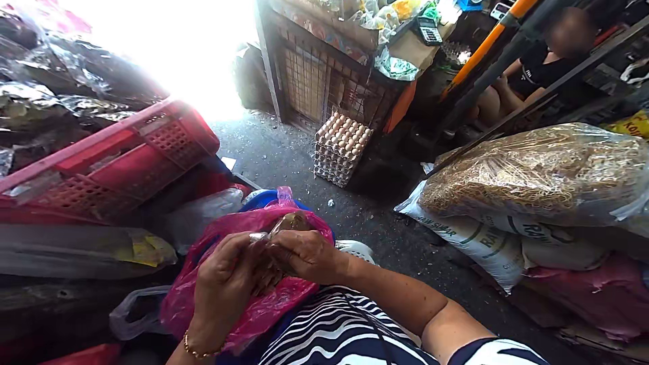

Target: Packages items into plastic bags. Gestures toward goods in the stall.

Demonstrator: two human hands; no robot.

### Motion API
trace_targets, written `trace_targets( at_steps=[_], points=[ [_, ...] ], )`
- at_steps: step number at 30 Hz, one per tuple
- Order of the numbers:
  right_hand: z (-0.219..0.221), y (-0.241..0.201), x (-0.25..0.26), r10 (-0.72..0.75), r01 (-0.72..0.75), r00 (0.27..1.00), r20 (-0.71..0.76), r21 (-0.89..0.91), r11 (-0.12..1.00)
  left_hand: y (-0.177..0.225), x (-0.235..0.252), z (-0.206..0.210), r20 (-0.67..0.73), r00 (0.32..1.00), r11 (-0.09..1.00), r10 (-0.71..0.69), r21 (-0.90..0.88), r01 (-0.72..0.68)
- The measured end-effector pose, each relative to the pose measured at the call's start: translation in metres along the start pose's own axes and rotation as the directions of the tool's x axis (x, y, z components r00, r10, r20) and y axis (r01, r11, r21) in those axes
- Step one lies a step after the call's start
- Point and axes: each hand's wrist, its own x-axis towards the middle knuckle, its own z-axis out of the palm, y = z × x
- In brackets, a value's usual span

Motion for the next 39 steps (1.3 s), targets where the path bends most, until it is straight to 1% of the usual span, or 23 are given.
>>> trace_targets(
  at_steps=[2,4,6,9,13,16,18,20,22,26,30,34,39],
  points=[
    [-0.004,-0.001,0.001,-0.062,0.062,0.998,0.003,0.062,0.996,0.003,-0.002,-0.001,-0.005,1.0,0.997,0.012,-0.078,-0.012],
    [-0.007,-0.005,0.002,-0.099,0.099,0.995,-0.016,0.041,0.994,0.005,-0.003,-0.002,-0.023,0.998,0.995,0.053,-0.085,-0.055],
    [-0.011,-0.011,0.004,-0.143,0.141,0.989,-0.032,-0.042,0.989,0.009,-0.003,-0.005,-0.023,0.995,0.995,0.098,-0.027,-0.099],
    [-0.018,-0.02,0.006,-0.2,0.195,0.98,-0.014,-0.172,0.966,0.013,-0.006,-0.01,-0.008,0.989,0.988,0.147,0.054,-0.147],
    [-0.025,-0.028,0.007,-0.194,0.202,0.979,0.055,-0.211,0.956,0.014,-0.011,-0.012,0.011,0.985,0.979,0.171,0.112,-0.172],
    [-0.026,-0.031,0.006,-0.18,0.193,0.98,0.088,-0.177,0.965,0.016,-0.015,-0.01,0.031,0.986,0.98,0.167,0.103,-0.169],
    [-0.027,-0.036,0.007,-0.163,0.177,0.978,0.131,-0.099,0.979,0.017,-0.016,-0.01,0.049,0.986,0.983,0.159,0.085,-0.163],
    [-0.031,-0.04,0.01,-0.131,0.138,0.969,0.209,-0.017,0.99,0.015,-0.017,-0.014,0.058,0.989,0.989,0.138,0.047,-0.141],
    [-0.033,-0.039,0.013,-0.106,0.102,0.965,0.241,0.026,0.994,0.013,-0.018,-0.02,0.097,0.988,0.993,0.121,-0.003,-0.121],
    [-0.023,-0.03,0.017,-0.157,0.136,0.964,0.216,0.108,0.985,0.012,-0.022,-0.031,0.21,0.971,0.992,0.112,-0.079,-0.097],
    [-0.016,-0.031,0.018,-0.208,0.176,0.955,0.214,0.158,0.972,0.013,-0.025,-0.041,0.272,0.955,0.988,0.118,-0.126,-0.086],
    [-0.012,-0.031,0.019,-0.226,0.185,0.947,0.228,0.187,0.965,0.014,-0.029,-0.045,0.293,0.951,0.984,0.098,-0.168,-0.049],
    [-0.004,-0.034,0.021,-0.23,0.196,0.948,0.22,0.168,0.966,0.008,-0.032,-0.047,0.239,0.968,0.977,0.082,-0.211,-0.031]
  ],
)
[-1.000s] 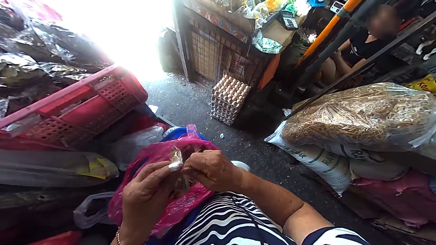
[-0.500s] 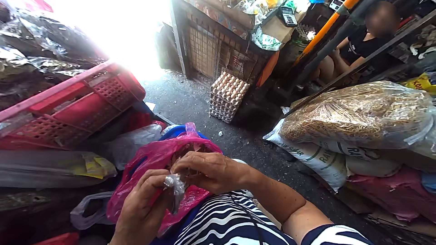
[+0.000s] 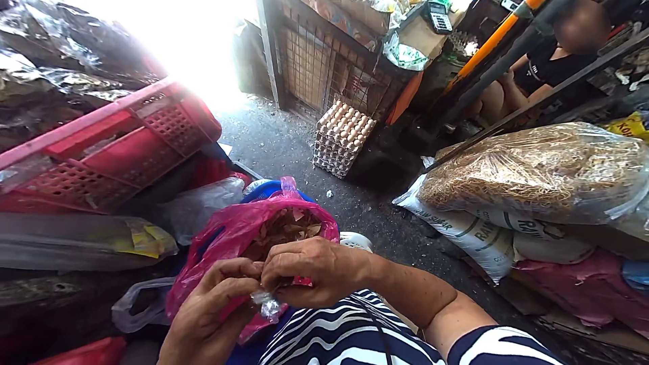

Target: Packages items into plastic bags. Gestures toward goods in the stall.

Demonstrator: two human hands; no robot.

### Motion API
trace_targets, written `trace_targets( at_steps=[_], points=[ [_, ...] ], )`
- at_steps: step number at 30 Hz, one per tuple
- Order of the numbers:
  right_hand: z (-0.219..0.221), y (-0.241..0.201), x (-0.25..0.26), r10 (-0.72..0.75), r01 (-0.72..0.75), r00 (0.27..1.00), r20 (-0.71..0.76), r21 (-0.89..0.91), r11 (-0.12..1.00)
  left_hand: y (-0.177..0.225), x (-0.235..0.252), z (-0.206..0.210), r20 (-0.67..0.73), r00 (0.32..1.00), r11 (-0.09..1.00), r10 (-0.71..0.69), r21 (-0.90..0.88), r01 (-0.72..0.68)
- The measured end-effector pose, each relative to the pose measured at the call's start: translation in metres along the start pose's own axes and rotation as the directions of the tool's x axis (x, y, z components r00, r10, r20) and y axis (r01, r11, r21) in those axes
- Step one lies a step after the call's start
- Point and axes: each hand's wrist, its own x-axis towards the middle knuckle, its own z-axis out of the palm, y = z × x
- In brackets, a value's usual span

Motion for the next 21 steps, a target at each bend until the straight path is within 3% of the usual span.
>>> trace_targets(
  at_steps=[4,8,12,16,21],
  points=[
    [0.013,0.0,0.002,-0.045,0.031,0.995,-0.091,-0.147,0.989,0.0,-0.005,0.003,-0.085,0.995,0.998,-0.051,-0.032,0.049],
    [0.034,-0.002,-0.001,-0.073,0.041,0.993,-0.09,-0.31,0.95,0.0,-0.009,0.012,-0.235,0.963,0.991,-0.129,-0.067,0.116],
    [0.04,-0.001,-0.005,-0.056,0.021,0.993,-0.102,-0.317,0.948,-0.002,-0.013,0.016,-0.325,0.929,0.98,-0.175,-0.145,0.134],
    [0.034,0.001,-0.007,0.0,-0.032,0.993,-0.122,-0.256,0.966,-0.002,-0.018,0.017,-0.302,0.936,0.969,-0.18,-0.217,0.116],
    [0.021,0.003,-0.013,0.04,-0.037,0.999,0.006,-0.297,0.954,-0.001,-0.023,0.023,-0.174,0.961,0.957,-0.215,-0.231,0.173]
  ],
)
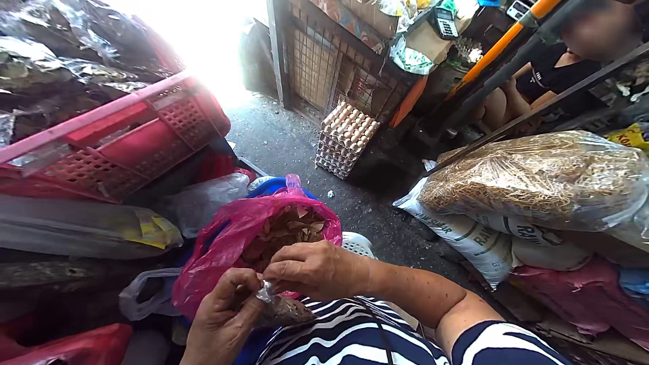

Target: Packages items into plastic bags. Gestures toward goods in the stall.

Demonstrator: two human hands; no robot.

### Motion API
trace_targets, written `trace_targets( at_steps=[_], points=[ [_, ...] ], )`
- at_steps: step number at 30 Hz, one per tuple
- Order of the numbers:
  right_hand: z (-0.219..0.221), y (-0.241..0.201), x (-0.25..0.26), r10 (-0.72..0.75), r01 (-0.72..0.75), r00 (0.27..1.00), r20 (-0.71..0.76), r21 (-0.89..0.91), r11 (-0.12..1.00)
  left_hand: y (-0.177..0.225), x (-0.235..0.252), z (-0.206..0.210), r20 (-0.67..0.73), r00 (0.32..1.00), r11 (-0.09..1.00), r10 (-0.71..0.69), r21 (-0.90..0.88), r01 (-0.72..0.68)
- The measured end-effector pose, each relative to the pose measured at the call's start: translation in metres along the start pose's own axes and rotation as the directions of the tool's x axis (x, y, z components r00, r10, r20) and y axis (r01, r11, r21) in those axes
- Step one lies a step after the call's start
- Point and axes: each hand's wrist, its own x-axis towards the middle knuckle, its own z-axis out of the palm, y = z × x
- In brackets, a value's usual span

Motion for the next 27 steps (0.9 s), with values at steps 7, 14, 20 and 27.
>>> trace_targets(
  at_steps=[7,14,20,27],
  points=[
    [-0.004,0.006,-0.007,0.297,-0.301,0.954,0.051,0.147,0.942,0.004,0.003,-0.002,0.152,0.988,0.999,0.019,0.03,-0.024],
    [-0.004,0.011,-0.013,0.193,-0.24,0.971,0.144,0.522,0.819,0.004,0.003,0.002,0.107,0.994,0.997,0.016,0.067,-0.023],
    [0.002,0.011,-0.006,0.187,-0.18,0.982,0.033,0.474,0.862,0.004,0.004,0.005,0.143,0.989,0.996,0.039,0.079,-0.05],
    [0.006,0.015,-0.015,0.11,-0.036,0.984,-0.136,0.461,0.887,0.0,0.003,0.004,0.183,0.982,0.981,0.055,0.175,-0.087]
  ],
)
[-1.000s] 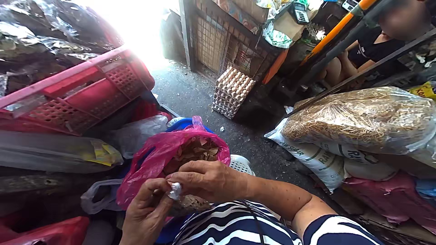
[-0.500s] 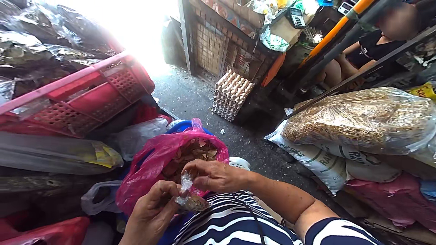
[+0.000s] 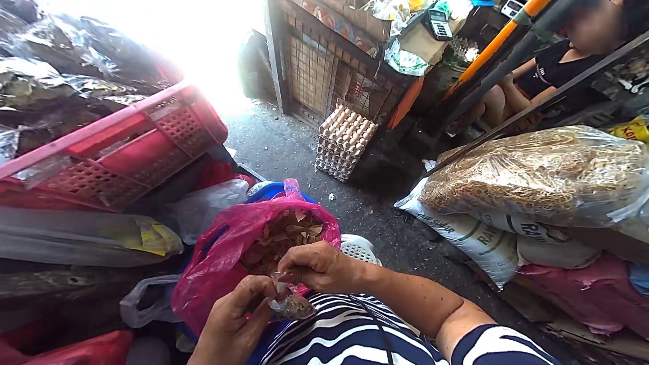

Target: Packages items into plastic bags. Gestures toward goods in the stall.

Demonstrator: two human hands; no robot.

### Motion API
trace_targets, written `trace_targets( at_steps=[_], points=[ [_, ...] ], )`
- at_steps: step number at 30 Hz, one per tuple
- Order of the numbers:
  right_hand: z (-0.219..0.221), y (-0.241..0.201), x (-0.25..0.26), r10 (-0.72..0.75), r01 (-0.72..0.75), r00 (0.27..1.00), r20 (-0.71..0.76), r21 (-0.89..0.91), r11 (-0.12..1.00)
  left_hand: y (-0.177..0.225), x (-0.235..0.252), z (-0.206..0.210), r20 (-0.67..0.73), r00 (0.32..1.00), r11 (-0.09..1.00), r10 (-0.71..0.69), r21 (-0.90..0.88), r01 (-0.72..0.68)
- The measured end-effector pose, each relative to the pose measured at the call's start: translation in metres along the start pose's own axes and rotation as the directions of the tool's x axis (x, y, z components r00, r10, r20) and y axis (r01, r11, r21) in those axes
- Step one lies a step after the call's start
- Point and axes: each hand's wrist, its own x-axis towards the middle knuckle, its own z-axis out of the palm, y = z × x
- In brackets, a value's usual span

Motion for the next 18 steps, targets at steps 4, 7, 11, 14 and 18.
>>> trace_targets(
  at_steps=[4,7,11,14,18],
  points=[
    [0.001,-0.004,-0.003,0.02,-0.024,0.996,-0.089,-0.048,0.999,0.0,0.003,-0.008,0.133,0.991,0.998,-0.013,0.056,0.006],
    [-0.004,-0.008,-0.002,0.048,-0.052,0.984,-0.17,-0.024,0.998,0.006,0.005,-0.013,0.184,0.983,0.996,-0.008,0.09,-0.008],
    [-0.013,-0.011,0.0,0.087,-0.091,0.973,-0.212,-0.012,0.996,0.009,0.006,-0.012,0.223,0.975,0.992,-0.004,0.124,-0.024],
    [-0.019,-0.011,0.0,0.138,-0.145,0.955,-0.262,-0.006,0.989,0.008,0.004,-0.01,0.234,0.972,0.982,-0.005,0.185,-0.04],
    [-0.025,-0.007,0.004,0.22,-0.227,0.913,-0.343,0.021,0.974,0.006,0.007,-0.008,0.189,0.982,0.97,-0.007,0.241,-0.04]
  ],
)
